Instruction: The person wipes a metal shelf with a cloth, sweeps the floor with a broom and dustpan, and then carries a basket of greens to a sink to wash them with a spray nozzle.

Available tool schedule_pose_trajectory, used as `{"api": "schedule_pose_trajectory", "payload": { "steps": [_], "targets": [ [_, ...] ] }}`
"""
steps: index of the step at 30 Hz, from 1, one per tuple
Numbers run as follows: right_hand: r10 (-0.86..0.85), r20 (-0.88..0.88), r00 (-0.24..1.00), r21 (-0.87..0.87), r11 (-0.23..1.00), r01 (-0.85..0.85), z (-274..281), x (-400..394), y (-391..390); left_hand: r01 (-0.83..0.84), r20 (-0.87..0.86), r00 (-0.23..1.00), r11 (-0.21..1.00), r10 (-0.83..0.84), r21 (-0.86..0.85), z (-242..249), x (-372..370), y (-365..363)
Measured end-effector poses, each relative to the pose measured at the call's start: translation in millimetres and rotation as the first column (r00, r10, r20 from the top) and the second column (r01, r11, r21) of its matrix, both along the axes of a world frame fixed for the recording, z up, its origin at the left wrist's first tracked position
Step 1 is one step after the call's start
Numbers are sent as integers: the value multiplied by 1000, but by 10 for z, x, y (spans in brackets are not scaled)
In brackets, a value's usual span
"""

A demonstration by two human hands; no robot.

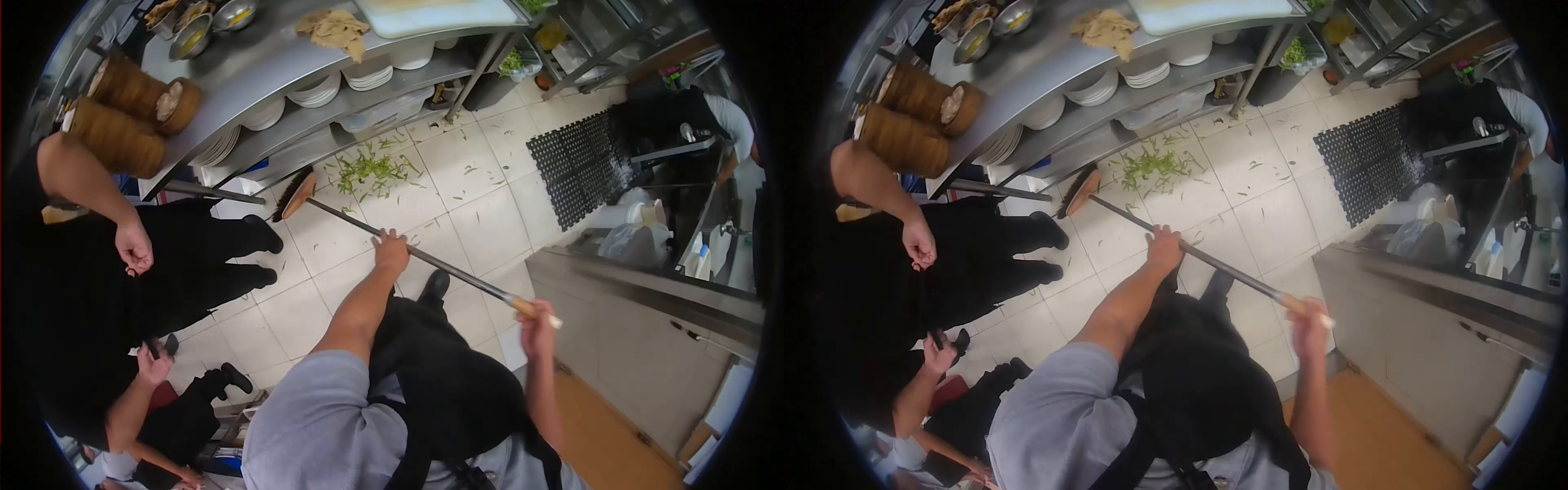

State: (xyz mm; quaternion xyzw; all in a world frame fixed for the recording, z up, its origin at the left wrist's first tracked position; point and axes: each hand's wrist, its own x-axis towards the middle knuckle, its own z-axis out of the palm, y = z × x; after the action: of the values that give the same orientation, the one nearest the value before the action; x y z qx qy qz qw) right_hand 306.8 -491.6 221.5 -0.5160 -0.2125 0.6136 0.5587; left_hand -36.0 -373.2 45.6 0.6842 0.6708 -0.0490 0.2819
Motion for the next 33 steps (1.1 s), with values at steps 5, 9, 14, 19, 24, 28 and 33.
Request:
{"api": "schedule_pose_trajectory", "payload": {
  "steps": [5,9,14,19,24,28,33],
  "targets": [
    [84,-349,933,-69,991,-115,-849,-570,411,-146,-133,981,989,140,-36,-514,-47,225],
    [-21,-473,881,-150,987,-57,-1367,-824,838,-236,-184,955,972,232,2,-858,-149,568],
    [-136,-420,897,-214,976,48,-1254,-1058,981,-33,-212,976,994,55,105,-1290,-296,765],
    [-83,-159,984,-173,983,54,-499,-474,592,204,-6,979,974,-204,98,-606,410,703],
    [11,66,998,32,999,-13,653,8,362,208,218,949,972,-228,112,378,922,391],
    [102,172,980,103,987,-121,915,-155,427,79,268,946,933,-182,352,647,640,322],
    [242,171,955,-152,964,-217,721,-977,1001,-19,198,980,994,-4,111,340,-142,546]
  ]
}}
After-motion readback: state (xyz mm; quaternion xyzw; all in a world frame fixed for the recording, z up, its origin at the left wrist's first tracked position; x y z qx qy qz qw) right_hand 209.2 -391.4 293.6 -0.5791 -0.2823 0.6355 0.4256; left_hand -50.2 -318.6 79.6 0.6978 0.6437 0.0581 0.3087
